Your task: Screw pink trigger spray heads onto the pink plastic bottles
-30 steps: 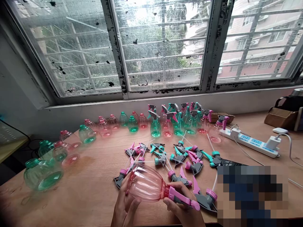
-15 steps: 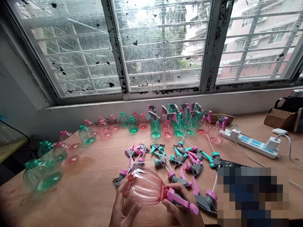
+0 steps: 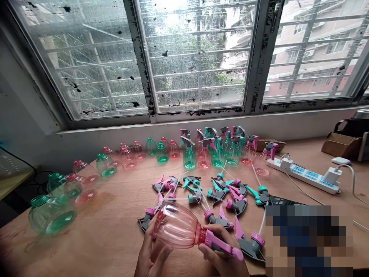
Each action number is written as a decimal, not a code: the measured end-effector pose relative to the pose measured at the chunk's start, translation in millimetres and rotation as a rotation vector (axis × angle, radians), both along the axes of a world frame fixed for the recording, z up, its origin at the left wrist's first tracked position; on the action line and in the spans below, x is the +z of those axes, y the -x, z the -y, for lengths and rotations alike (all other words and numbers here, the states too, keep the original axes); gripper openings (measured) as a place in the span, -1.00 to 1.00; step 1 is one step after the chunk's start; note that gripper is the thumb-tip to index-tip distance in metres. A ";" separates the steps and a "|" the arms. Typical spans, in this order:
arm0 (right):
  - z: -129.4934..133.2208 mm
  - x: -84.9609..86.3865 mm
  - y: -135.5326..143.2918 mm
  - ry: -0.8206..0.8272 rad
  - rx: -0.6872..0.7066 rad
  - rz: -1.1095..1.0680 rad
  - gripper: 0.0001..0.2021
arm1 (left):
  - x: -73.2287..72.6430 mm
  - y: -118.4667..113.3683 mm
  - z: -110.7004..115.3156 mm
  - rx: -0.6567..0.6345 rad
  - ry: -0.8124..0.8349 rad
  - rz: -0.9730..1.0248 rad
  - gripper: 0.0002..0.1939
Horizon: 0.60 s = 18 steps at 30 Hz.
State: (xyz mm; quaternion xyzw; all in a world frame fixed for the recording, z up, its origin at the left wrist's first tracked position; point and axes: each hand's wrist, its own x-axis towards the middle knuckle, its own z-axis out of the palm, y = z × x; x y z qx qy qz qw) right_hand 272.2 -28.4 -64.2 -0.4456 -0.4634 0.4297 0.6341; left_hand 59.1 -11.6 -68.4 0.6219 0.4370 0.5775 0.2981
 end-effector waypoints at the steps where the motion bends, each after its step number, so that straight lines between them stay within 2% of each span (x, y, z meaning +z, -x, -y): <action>1: 0.0 -0.3 -0.6 -0.002 -0.001 0.009 -0.73 | 0.5 0.0 -0.2 -0.002 -0.022 -0.011 -0.39; 5: 0.2 -1.8 -3.1 0.000 0.008 0.048 -0.73 | -2.4 -0.9 -0.9 0.047 -0.071 -0.044 -0.47; 8: -0.1 -2.9 -3.1 -0.011 0.012 0.065 -0.74 | -8.4 -0.8 -1.1 0.071 -0.020 -0.035 -0.29; 11: -0.5 -2.8 -1.6 -0.006 0.028 0.032 -0.75 | -10.4 0.5 -1.0 0.022 0.037 0.023 -0.16; 14: -0.2 -1.5 -0.6 0.014 0.034 0.018 -0.74 | -6.3 1.1 -0.9 0.000 0.038 0.052 -0.24; 18: 1.0 0.3 -1.0 0.012 0.010 0.029 -0.75 | -0.1 -0.2 -1.5 0.027 -0.051 0.014 -0.34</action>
